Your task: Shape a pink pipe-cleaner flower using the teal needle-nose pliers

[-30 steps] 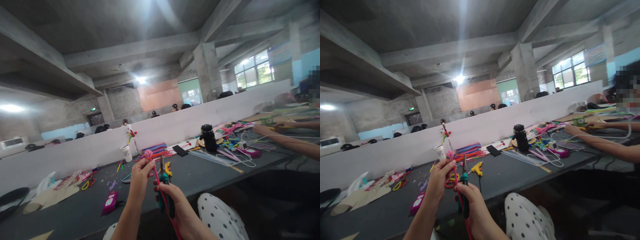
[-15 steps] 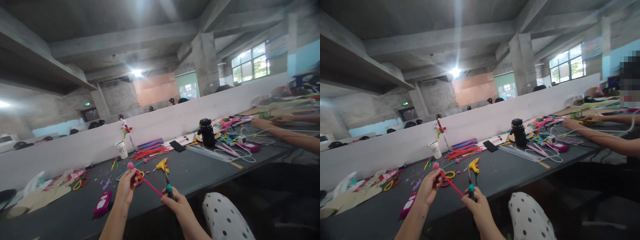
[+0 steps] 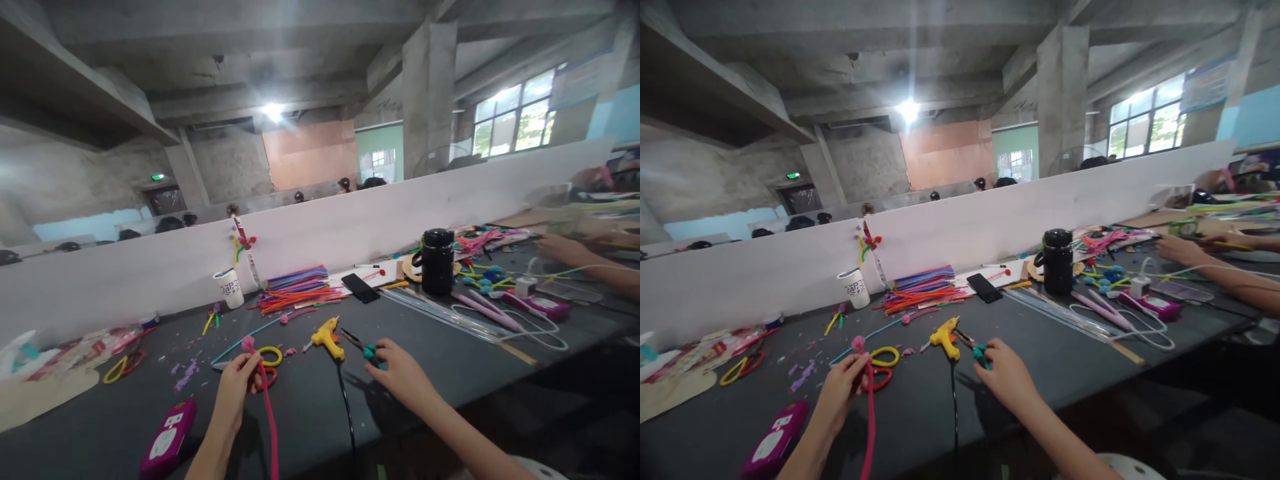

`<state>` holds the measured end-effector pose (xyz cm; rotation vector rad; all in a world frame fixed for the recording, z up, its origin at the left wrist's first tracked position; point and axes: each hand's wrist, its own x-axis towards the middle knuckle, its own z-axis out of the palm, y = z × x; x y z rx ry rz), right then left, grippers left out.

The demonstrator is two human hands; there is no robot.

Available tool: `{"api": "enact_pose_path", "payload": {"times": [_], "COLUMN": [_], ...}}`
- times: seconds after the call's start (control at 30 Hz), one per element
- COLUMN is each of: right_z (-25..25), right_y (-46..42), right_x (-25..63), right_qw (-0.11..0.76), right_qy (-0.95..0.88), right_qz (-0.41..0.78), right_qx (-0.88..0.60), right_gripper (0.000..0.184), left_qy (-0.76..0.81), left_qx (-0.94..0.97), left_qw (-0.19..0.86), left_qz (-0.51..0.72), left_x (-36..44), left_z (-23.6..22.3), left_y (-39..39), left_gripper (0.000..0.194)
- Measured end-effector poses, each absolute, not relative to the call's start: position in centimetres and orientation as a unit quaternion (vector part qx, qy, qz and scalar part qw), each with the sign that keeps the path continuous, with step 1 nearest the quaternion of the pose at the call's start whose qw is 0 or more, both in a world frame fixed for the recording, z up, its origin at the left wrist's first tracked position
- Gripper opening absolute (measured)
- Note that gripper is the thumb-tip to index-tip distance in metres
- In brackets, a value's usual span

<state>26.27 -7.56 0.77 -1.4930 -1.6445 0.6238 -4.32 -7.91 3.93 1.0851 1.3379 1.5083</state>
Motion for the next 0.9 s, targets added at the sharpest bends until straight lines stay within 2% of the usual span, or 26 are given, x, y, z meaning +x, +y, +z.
{"api": "enact_pose_path", "payload": {"times": [0.13, 0.27, 0.37, 0.5, 0.6, 0.73, 0.9], "right_z": [-0.2, 0.0, 1.3, 2.4, 2.0, 0.9, -0.1], "right_y": [-4.1, -3.3, -2.9, -1.2, 0.7, 3.0, 4.0], "right_x": [28.2, 27.1, 23.3, 16.7, 14.1, 14.2, 16.1], "right_qw": [0.349, 0.369, 0.382, 0.324, 0.284, 0.277, 0.254], "right_qy": [-0.653, -0.652, -0.669, -0.660, -0.631, -0.590, -0.581], "right_qz": [0.206, 0.213, 0.289, 0.473, 0.562, 0.611, 0.637], "right_qx": [-0.640, -0.626, -0.569, -0.485, -0.453, -0.448, -0.439], "right_gripper": [0.019, 0.009, 0.015, 0.027, 0.030, 0.033, 0.029], "left_qy": [0.529, 0.520, 0.505, 0.489, 0.487, 0.499, 0.524], "left_qx": [0.429, 0.432, 0.433, 0.434, 0.441, 0.452, 0.455], "left_qw": [0.450, 0.482, 0.496, 0.504, 0.503, 0.472, 0.410], "left_qz": [0.577, 0.558, 0.558, 0.564, 0.561, 0.568, 0.592], "left_x": [-3.1, -1.5, -0.3, 0.7, 0.6, 0.1, -0.4], "left_z": [2.8, 2.2, 2.3, 2.7, 3.0, 2.6, 1.6], "left_y": [-6.3, -4.8, -3.8, -1.8, 0.3, 2.6, 2.8], "left_gripper": [0.036, 0.038, 0.040, 0.043, 0.048, 0.049, 0.040]}}
